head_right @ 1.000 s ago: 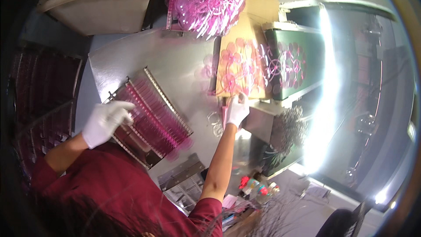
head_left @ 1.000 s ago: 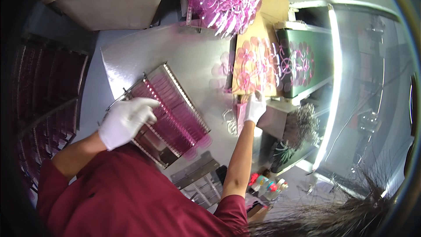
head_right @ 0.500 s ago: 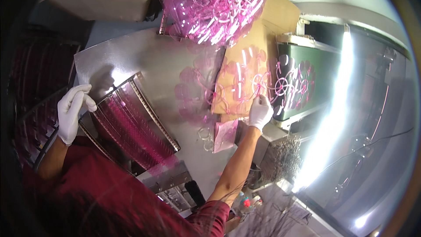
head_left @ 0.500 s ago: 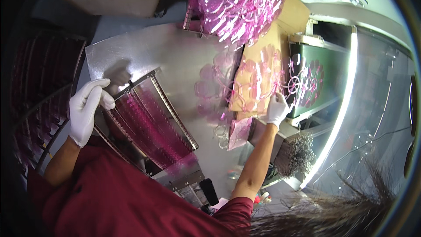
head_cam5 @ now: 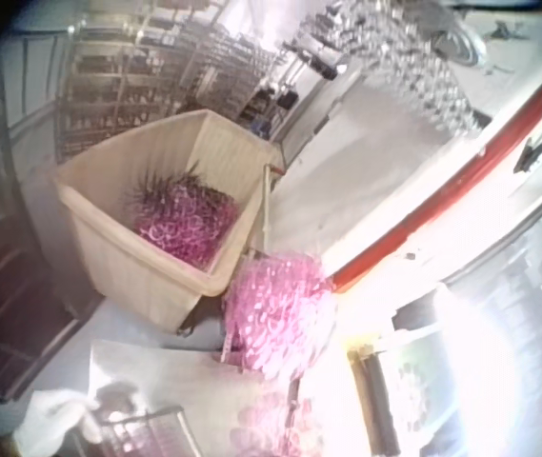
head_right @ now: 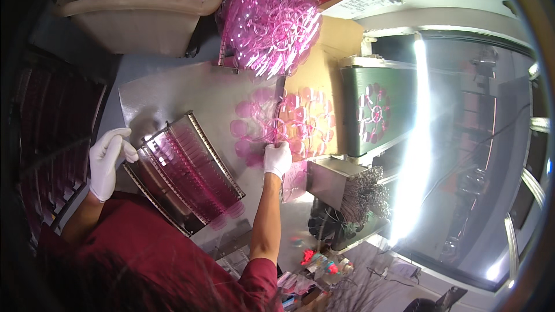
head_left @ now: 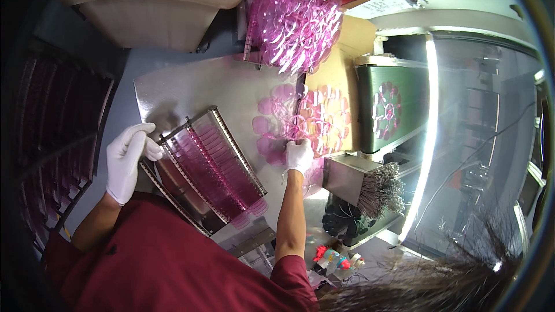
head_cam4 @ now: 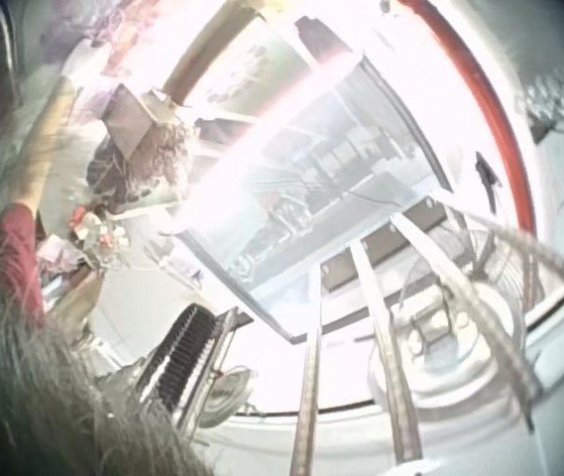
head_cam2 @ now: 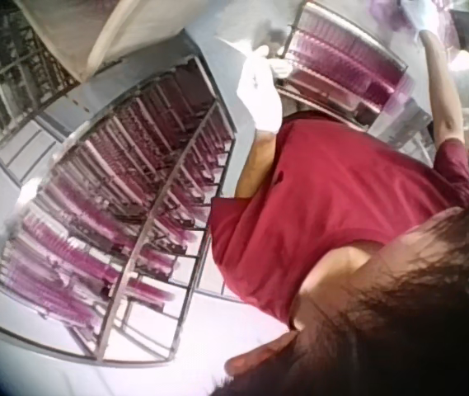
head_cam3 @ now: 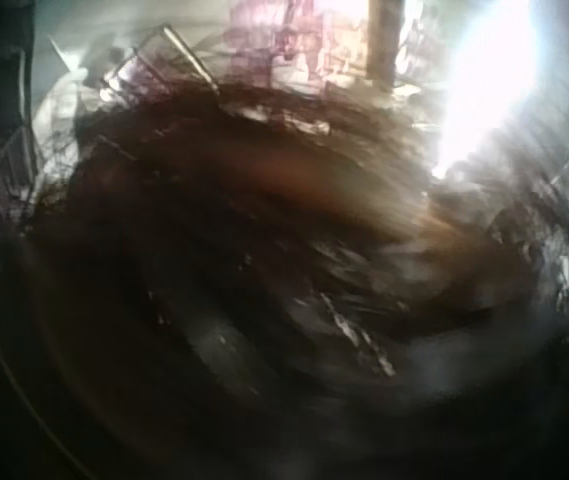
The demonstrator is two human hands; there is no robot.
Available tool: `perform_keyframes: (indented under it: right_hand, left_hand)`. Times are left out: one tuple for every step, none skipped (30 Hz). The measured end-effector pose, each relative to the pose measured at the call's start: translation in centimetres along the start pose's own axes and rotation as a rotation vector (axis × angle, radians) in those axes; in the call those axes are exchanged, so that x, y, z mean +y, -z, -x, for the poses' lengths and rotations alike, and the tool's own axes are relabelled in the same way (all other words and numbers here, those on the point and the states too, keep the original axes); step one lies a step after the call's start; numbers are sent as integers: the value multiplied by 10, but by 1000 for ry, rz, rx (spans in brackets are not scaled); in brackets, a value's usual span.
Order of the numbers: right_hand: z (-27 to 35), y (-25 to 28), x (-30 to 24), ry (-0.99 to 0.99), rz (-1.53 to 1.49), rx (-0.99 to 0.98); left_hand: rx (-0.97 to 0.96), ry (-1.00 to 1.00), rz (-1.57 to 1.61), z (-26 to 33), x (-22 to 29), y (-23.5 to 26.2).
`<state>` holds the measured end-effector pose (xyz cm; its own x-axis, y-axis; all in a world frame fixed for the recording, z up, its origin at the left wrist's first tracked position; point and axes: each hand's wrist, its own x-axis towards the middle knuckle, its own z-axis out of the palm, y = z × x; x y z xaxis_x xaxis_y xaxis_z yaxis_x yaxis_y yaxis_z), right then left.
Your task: The person assembles decorative items by inserting black and pink plastic pieces into metal frames. They handle the components with gloved hands, arranging them in rows and securing them within the frames.
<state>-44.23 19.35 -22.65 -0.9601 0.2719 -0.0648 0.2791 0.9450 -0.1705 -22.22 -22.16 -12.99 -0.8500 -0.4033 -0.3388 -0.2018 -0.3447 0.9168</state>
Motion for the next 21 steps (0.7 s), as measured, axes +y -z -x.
perform_keyframes:
  right_hand:
    - [-5, 3, 0, -17, -25, 4]
    - [-10, 9, 2, -36, -51, 7]
    - [-10, 26, -4, -25, -113, 12]
    - [-14, 35, 5, 24, -151, 51]
    - [-18, 47, 14, -41, -224, 17]
    - [-15, 59, 17, -109, -295, -23]
    - [5, 98, -27, -90, -298, -110]
    - [14, 104, -24, -50, -291, -87]
    - [25, 103, -16, -14, -285, -65]
    - [33, 99, -9, 32, -279, -48]
    - [40, 94, -1, -13, -362, -66]
    - [52, 100, -11, 31, -206, 2]
    - [60, 107, -13, 74, -204, -31]
    - [67, 115, -15, 117, -201, -64]
    - [75, 127, -20, 90, -416, -202]
    - [80, 126, -10, 69, -493, -288]
    - [91, 131, 1, 94, -517, -332]
    - [106, 141, -4, 127, -537, -389]
    - [120, 146, -2, 146, -545, -403]
    - [136, 153, 1, 161, -550, -417]
    - [152, 159, 2, 175, -556, -429]
  left_hand:
    - [-2, 7, 4, 2, 3, -2]
    - [-40, 13, 19, 4, 6, -2]
    - [-93, 41, 44, 6, 7, -4]
    - [-155, 73, 69, 8, 9, -8]
    - [-257, 88, 20, 7, 19, -13]
    - [-349, 108, 1, 6, 18, -17]
    - [-391, 156, 47, 8, 12, -24]
    - [-464, 200, 89, 10, 9, -32]
    - [-555, 243, 85, 11, 10, -41]
    - [-635, 283, 81, 12, 10, -48]
    - [-723, 318, 130, 13, 4, -54]
    - [-758, 388, 127, 14, 0, -59]
    - [-764, 402, 114, 17, -5, -61]
    - [-770, 416, 102, 20, -10, -64]
    - [-778, 417, 72, 22, -14, -64]
    - [-778, 470, 79, 23, -13, -63]
    - [-778, 523, 87, 24, -12, -62]
    - [-762, 578, 101, 24, -13, -62]
    - [-745, 664, 116, 22, -15, -61]
    - [-696, 712, 240, 24, -19, -64]
    - [-645, 758, 362, 25, -25, -70]
